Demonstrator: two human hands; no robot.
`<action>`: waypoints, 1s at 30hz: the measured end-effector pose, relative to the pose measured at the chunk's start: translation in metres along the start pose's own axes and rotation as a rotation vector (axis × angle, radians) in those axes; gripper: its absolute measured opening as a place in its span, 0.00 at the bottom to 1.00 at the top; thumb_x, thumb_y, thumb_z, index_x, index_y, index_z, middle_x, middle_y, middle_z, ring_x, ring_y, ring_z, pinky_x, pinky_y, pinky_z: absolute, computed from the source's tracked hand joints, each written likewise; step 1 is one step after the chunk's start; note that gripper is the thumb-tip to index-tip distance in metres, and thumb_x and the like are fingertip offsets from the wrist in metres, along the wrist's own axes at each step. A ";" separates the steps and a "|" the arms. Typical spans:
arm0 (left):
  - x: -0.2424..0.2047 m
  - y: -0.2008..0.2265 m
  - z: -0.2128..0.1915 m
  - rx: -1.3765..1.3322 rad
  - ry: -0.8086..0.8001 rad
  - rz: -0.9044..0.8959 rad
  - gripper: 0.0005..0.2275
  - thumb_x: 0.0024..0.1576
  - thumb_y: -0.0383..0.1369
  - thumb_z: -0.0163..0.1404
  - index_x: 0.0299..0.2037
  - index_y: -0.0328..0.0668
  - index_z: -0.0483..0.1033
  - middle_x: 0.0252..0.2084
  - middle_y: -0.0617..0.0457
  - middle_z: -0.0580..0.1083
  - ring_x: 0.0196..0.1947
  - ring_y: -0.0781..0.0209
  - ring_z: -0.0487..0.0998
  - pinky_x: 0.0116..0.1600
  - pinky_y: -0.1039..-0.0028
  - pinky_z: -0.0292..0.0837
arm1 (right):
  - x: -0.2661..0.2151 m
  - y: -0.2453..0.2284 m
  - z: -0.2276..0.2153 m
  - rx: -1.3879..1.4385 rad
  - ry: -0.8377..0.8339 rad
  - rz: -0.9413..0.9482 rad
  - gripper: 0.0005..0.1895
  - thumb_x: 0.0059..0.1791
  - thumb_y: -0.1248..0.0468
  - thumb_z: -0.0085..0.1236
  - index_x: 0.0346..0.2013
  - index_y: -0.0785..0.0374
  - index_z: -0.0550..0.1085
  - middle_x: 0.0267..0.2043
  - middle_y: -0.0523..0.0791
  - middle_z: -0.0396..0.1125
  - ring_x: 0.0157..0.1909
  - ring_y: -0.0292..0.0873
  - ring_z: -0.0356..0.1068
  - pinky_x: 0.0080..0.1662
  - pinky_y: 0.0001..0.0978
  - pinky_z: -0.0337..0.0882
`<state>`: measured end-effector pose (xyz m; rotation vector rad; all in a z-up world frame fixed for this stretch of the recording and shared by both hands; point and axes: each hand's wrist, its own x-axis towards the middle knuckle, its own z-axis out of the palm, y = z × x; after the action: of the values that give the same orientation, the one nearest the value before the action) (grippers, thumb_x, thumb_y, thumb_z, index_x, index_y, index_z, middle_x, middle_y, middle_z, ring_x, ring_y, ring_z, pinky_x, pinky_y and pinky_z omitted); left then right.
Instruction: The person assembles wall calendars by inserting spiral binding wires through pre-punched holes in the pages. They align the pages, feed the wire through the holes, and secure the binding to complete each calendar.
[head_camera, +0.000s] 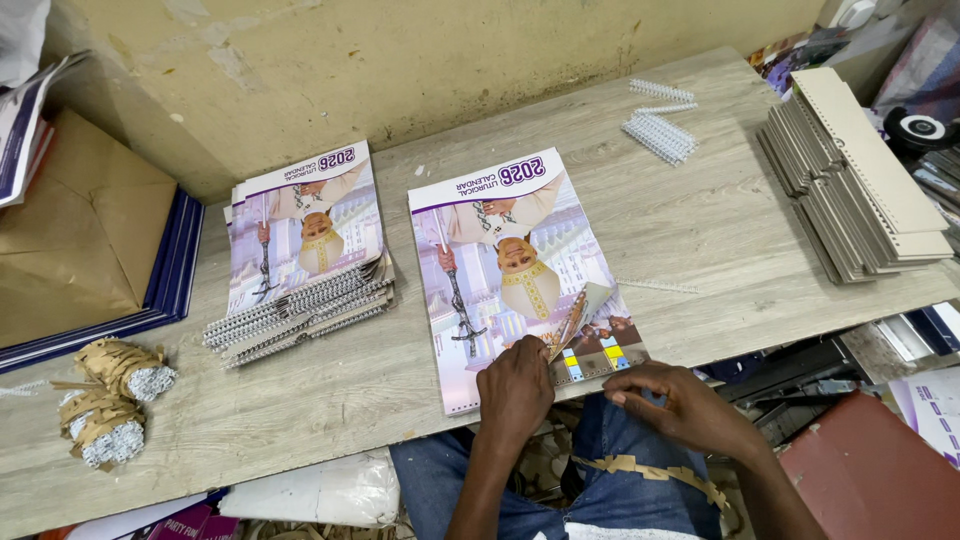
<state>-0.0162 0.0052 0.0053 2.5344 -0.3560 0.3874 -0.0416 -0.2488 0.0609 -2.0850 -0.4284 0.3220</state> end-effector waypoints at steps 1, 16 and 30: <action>0.000 0.001 -0.005 0.001 0.005 -0.001 0.05 0.67 0.32 0.44 0.41 0.47 0.73 0.32 0.51 0.78 0.28 0.46 0.79 0.26 0.54 0.66 | 0.006 0.017 0.007 -0.003 -0.002 -0.004 0.12 0.53 0.53 0.60 0.43 0.52 0.87 0.47 0.34 0.87 0.51 0.32 0.83 0.55 0.27 0.75; 0.009 -0.011 -0.025 -0.145 -0.282 -0.009 0.10 0.57 0.42 0.63 0.45 0.54 0.82 0.44 0.57 0.79 0.47 0.50 0.83 0.42 0.55 0.79 | 0.067 -0.009 -0.007 -0.615 -0.167 0.052 0.13 0.49 0.51 0.66 0.46 0.46 0.86 0.46 0.47 0.77 0.56 0.54 0.73 0.55 0.47 0.74; -0.004 0.000 -0.012 -0.261 0.076 -0.261 0.18 0.64 0.44 0.52 0.60 0.46 0.73 0.45 0.41 0.81 0.46 0.37 0.86 0.45 0.47 0.81 | 0.061 -0.035 -0.013 0.621 0.289 0.330 0.45 0.57 0.38 0.37 0.77 0.70 0.54 0.76 0.67 0.56 0.66 0.74 0.68 0.63 0.68 0.70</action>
<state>-0.0224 0.0125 0.0138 2.2664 -0.0409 0.3126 0.0124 -0.2158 0.0936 -1.5455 0.1811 0.2930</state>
